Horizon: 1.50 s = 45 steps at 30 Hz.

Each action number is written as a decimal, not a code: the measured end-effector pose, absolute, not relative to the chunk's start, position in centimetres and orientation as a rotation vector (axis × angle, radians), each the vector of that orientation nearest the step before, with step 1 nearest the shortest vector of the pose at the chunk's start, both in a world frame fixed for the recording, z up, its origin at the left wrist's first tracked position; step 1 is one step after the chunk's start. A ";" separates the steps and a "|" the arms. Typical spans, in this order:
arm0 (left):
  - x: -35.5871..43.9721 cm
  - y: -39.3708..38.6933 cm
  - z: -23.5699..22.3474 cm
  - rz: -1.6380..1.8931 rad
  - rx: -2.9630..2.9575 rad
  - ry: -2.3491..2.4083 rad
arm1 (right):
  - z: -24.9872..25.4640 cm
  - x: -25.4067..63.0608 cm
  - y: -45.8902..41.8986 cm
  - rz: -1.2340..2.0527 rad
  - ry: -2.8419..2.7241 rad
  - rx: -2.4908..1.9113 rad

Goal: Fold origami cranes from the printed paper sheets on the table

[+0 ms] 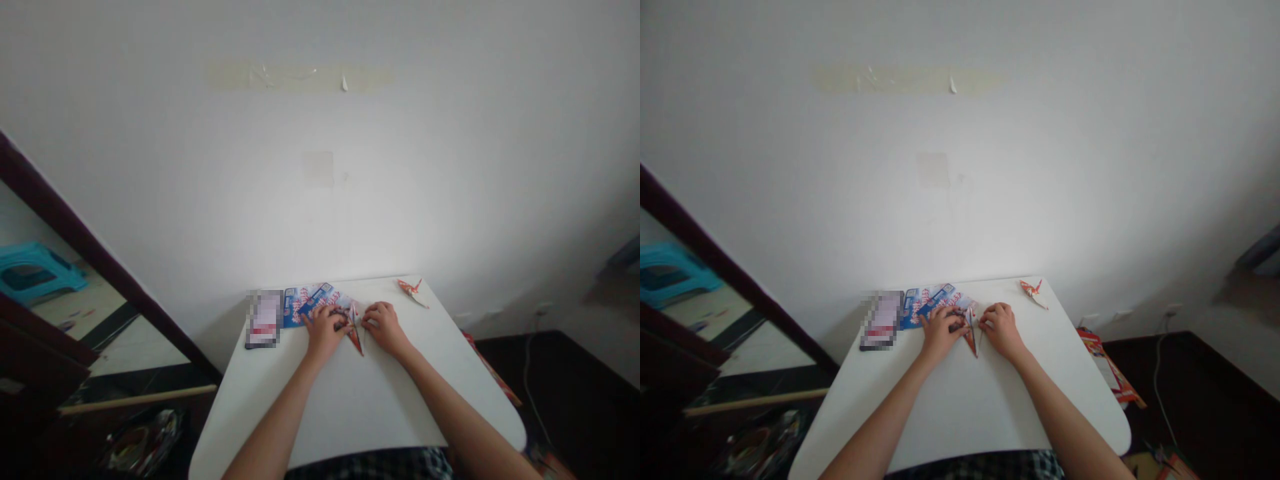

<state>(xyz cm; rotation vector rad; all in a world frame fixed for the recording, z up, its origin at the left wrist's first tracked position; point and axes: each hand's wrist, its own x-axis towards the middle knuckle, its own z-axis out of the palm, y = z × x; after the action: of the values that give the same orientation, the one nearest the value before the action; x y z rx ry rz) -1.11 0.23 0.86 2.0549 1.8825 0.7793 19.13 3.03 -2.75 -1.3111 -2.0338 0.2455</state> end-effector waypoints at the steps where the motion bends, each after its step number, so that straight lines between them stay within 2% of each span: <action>1: -1.0 0.2 0.8 0.779 2.045 1.893 | -2.8 19.1 3.0 0.248 -2.033 -1.311; 45: -1.9 0.7 0.9 0.792 2.012 1.872 | -2.6 19.2 2.9 0.299 -2.013 -1.307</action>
<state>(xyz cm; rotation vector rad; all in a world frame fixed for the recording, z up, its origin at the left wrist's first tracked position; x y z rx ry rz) -1.93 0.67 0.87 2.0118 1.8721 0.7924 19.23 2.90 -2.65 -1.3074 -2.0130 0.2991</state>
